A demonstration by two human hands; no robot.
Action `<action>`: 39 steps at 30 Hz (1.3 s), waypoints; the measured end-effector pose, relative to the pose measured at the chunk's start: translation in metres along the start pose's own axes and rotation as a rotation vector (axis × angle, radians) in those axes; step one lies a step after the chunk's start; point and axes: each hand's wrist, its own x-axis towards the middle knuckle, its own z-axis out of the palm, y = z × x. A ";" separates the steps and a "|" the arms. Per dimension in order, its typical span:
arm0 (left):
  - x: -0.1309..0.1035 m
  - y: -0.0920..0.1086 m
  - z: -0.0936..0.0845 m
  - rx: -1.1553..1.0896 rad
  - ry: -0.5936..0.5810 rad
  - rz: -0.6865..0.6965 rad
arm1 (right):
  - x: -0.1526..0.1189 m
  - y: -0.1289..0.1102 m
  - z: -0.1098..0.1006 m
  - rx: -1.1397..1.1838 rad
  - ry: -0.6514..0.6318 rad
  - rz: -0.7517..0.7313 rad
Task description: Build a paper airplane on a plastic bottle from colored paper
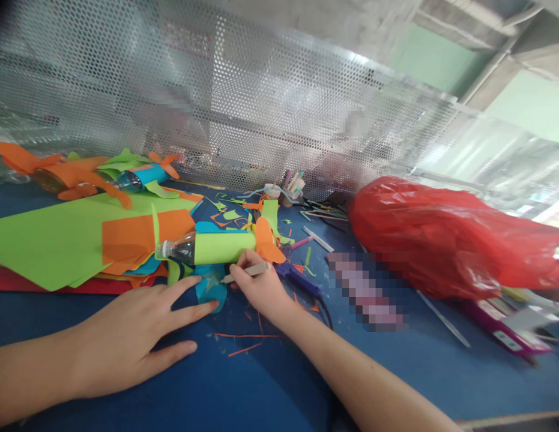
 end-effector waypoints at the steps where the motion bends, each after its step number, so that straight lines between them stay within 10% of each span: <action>1: 0.000 -0.001 0.000 -0.008 -0.001 0.005 | 0.000 0.000 0.000 -0.001 0.000 0.000; 39: 0.000 -0.002 0.001 -0.022 -0.011 0.015 | 0.000 -0.001 0.000 0.016 -0.007 0.002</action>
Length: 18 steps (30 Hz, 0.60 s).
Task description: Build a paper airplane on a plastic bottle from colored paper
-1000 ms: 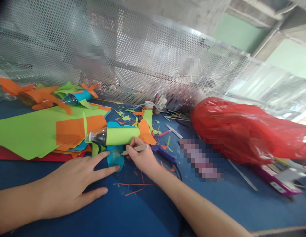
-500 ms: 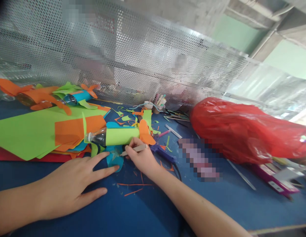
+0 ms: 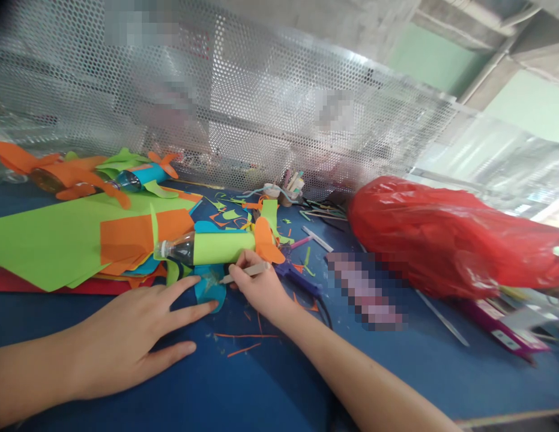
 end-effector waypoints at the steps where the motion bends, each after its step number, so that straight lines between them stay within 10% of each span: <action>1: 0.000 0.000 0.000 0.000 0.001 -0.001 | 0.000 0.000 0.000 -0.001 0.001 0.001; 18: 0.000 0.002 -0.002 0.012 -0.010 -0.008 | 0.000 0.001 0.000 -0.007 -0.013 0.001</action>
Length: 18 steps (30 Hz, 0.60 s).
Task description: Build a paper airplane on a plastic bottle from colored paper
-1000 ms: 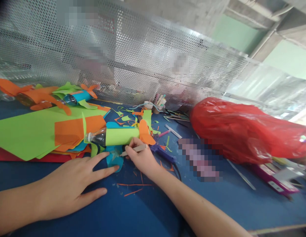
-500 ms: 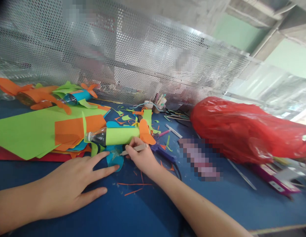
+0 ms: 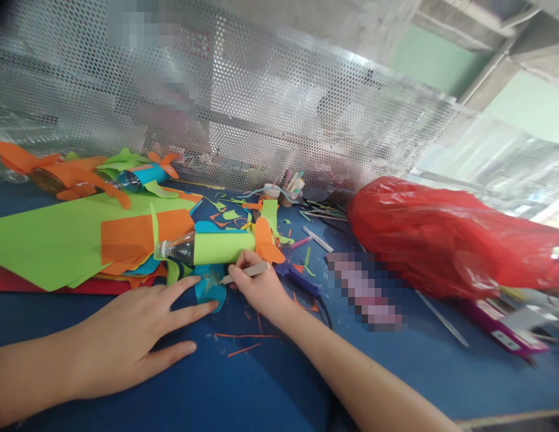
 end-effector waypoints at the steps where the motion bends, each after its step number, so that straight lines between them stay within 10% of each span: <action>1: 0.000 -0.001 0.000 -0.003 -0.007 0.005 | 0.000 0.000 0.000 0.000 -0.001 -0.002; 18: 0.000 -0.002 0.002 0.011 -0.011 0.008 | 0.000 0.000 0.000 0.000 -0.005 0.000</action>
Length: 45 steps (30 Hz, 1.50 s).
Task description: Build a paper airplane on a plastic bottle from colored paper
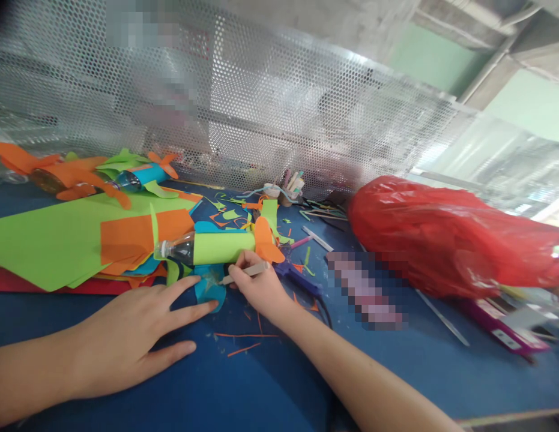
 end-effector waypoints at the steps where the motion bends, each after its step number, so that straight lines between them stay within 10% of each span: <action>1: 0.000 0.000 0.000 0.001 0.000 0.000 | 0.000 0.000 0.000 0.000 -0.002 -0.002; 45: -0.001 0.000 0.001 -0.028 0.031 0.007 | 0.000 0.002 -0.001 0.003 0.016 -0.008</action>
